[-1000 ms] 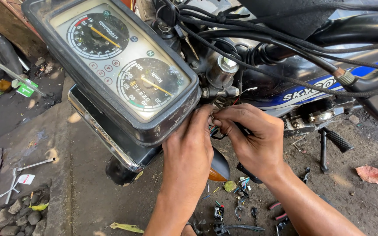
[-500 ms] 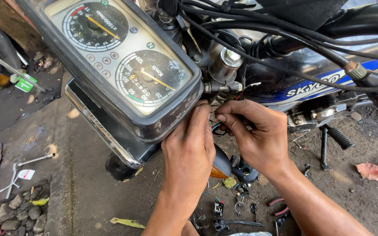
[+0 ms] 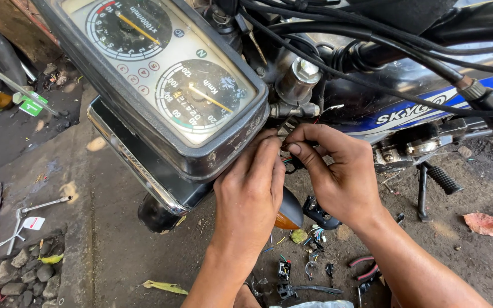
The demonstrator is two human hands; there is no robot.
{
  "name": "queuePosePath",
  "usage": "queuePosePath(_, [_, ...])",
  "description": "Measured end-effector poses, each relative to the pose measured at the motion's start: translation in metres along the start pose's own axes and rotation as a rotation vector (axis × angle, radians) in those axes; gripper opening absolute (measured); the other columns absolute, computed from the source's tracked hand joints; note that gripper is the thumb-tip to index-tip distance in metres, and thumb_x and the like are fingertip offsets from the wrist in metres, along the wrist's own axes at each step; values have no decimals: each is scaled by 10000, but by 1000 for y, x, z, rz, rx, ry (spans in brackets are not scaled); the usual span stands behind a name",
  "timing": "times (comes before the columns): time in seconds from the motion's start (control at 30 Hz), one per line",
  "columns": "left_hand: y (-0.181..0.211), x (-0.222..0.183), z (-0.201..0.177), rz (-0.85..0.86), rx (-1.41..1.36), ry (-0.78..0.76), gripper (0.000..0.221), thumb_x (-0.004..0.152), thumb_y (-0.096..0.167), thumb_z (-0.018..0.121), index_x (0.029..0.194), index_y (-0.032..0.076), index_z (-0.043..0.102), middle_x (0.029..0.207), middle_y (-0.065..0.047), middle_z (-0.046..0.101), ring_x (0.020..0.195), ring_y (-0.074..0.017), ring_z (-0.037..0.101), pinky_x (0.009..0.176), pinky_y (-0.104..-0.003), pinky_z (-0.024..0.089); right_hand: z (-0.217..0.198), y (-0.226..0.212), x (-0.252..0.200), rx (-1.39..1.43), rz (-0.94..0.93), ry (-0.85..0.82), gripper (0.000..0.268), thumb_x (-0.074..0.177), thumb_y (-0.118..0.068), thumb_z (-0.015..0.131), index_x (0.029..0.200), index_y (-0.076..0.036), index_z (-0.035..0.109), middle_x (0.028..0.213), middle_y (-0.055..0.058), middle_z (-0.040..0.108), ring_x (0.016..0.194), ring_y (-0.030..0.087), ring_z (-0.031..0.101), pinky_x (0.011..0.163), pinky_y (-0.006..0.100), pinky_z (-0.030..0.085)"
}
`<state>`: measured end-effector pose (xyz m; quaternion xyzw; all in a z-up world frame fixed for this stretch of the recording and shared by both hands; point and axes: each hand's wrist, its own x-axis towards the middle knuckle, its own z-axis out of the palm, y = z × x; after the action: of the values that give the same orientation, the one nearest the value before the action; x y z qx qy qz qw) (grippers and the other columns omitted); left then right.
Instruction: Repairing the electrical wiring of a motorcycle by stripping and connecting wires.
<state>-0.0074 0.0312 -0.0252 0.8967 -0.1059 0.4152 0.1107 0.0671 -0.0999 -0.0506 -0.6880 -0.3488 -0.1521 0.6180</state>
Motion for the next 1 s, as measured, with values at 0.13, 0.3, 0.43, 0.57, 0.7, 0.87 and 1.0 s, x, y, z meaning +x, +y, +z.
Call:
queuePosePath(0.13, [-6, -4, 1, 19, -13, -5, 222, 989, -7, 639, 1198, 51, 592, 1223, -138, 697, 1072, -357, 710, 951, -442, 555, 4, 1, 1, 48, 99, -38, 63, 1025, -100, 612, 981, -72, 647, 857, -22, 667, 804, 89, 590, 747, 254, 485])
queuePosePath(0.3, [-5, -2, -4, 75, -14, -42, 157, 997, -38, 595, 1146, 7, 578, 1198, -148, 676, 1048, -336, 705, 948, -417, 563, 7, 10, 4, 243, 267, -72, 88, 1021, -108, 622, 955, -61, 657, 829, -30, 602, 786, 64, 503, 706, 227, 432])
queuePosePath(0.43, [-8, -4, -1, 74, 1, -38, 176, 996, -25, 592, 1168, 5, 577, 1202, -150, 676, 1058, -343, 703, 954, -421, 557, 7, 5, 2, 176, 254, -81, 104, 1030, -111, 611, 928, -90, 618, 804, -49, 559, 761, 59, 458, 680, 232, 399])
queuePosePath(0.57, [-8, -1, -4, 78, -43, -54, 166, 982, -49, 580, 1138, 6, 565, 1181, -151, 666, 1054, -347, 689, 954, -428, 542, 5, 5, 5, 180, 293, -95, 88, 1026, -100, 618, 941, -86, 634, 804, -50, 568, 760, 56, 458, 675, 228, 397])
queuePosePath(0.7, [-8, 1, -4, 112, -68, -83, 162, 971, -86, 566, 1108, -1, 549, 1143, -160, 640, 1044, -353, 670, 934, -445, 530, 5, 7, 9, 243, 343, -116, 106, 1002, -104, 632, 908, -75, 669, 817, -42, 609, 779, 49, 492, 684, 219, 419])
queuePosePath(0.87, [-9, -1, -2, 75, -52, -99, 181, 962, -61, 574, 1120, 21, 537, 1157, -160, 642, 1039, -366, 666, 930, -450, 516, 13, 11, 1, 359, 355, -8, 141, 960, -50, 692, 1083, -41, 623, 957, 18, 672, 887, 68, 618, 781, 205, 518])
queuePosePath(1.0, [-13, -5, 2, 64, 6, -79, 263, 963, -19, 619, 1212, 26, 550, 1187, -158, 656, 1078, -397, 665, 963, -483, 510, 8, 6, -4, 349, 235, -19, 125, 980, -57, 656, 999, -92, 537, 901, -9, 609, 738, 33, 470, 646, 186, 381])
